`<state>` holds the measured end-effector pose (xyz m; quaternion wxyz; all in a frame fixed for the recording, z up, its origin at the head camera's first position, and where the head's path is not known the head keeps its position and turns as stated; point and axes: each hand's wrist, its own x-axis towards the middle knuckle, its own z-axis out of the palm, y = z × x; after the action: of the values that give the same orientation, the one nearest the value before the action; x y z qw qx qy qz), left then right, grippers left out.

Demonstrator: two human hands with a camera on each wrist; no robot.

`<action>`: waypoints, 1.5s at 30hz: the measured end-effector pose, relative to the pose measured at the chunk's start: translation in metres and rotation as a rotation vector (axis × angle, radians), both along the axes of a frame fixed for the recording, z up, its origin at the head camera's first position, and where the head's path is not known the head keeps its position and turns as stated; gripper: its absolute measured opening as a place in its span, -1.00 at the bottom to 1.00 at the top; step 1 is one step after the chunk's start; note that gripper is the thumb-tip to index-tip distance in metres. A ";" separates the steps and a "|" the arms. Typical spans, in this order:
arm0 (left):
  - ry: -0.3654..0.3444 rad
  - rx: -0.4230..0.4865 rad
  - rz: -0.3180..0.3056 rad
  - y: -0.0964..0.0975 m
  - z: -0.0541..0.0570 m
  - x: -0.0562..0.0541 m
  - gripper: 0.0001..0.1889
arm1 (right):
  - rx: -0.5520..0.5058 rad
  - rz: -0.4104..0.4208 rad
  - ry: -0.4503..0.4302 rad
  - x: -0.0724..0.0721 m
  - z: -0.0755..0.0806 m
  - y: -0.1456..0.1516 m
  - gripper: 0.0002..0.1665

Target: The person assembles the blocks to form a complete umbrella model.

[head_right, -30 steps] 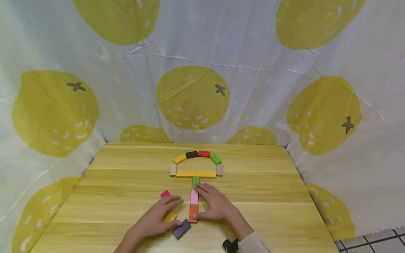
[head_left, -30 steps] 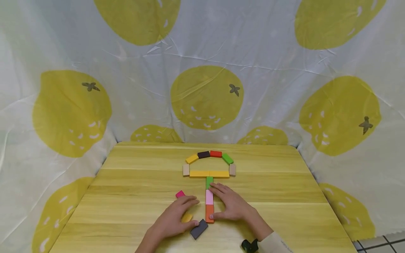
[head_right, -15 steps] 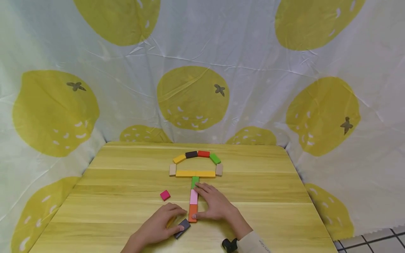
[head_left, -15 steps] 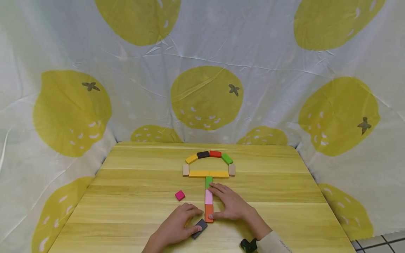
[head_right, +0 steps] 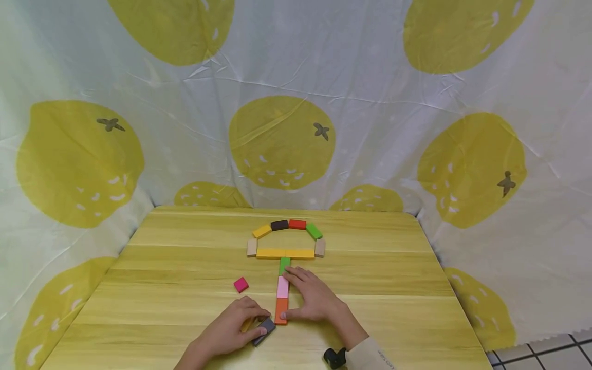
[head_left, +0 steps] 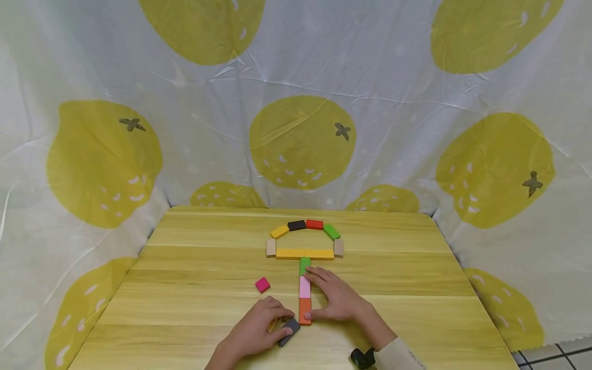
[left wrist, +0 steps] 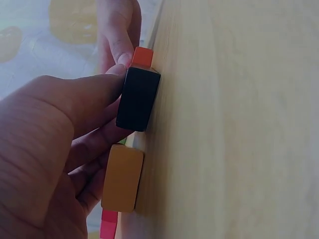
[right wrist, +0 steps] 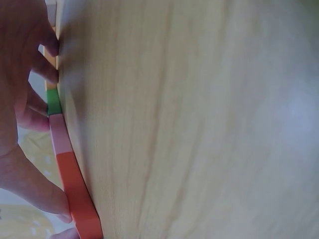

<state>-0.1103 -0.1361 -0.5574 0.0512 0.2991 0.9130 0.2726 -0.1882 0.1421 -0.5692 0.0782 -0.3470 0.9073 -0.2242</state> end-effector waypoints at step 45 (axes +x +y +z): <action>-0.021 0.060 -0.033 0.008 -0.002 0.004 -0.72 | -0.040 -0.003 -0.045 0.002 0.004 0.001 0.22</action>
<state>-0.1066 -0.1284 -0.5590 0.0560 0.3125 0.8988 0.3022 -0.1867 0.1427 -0.5654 0.0914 -0.3422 0.9011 -0.2503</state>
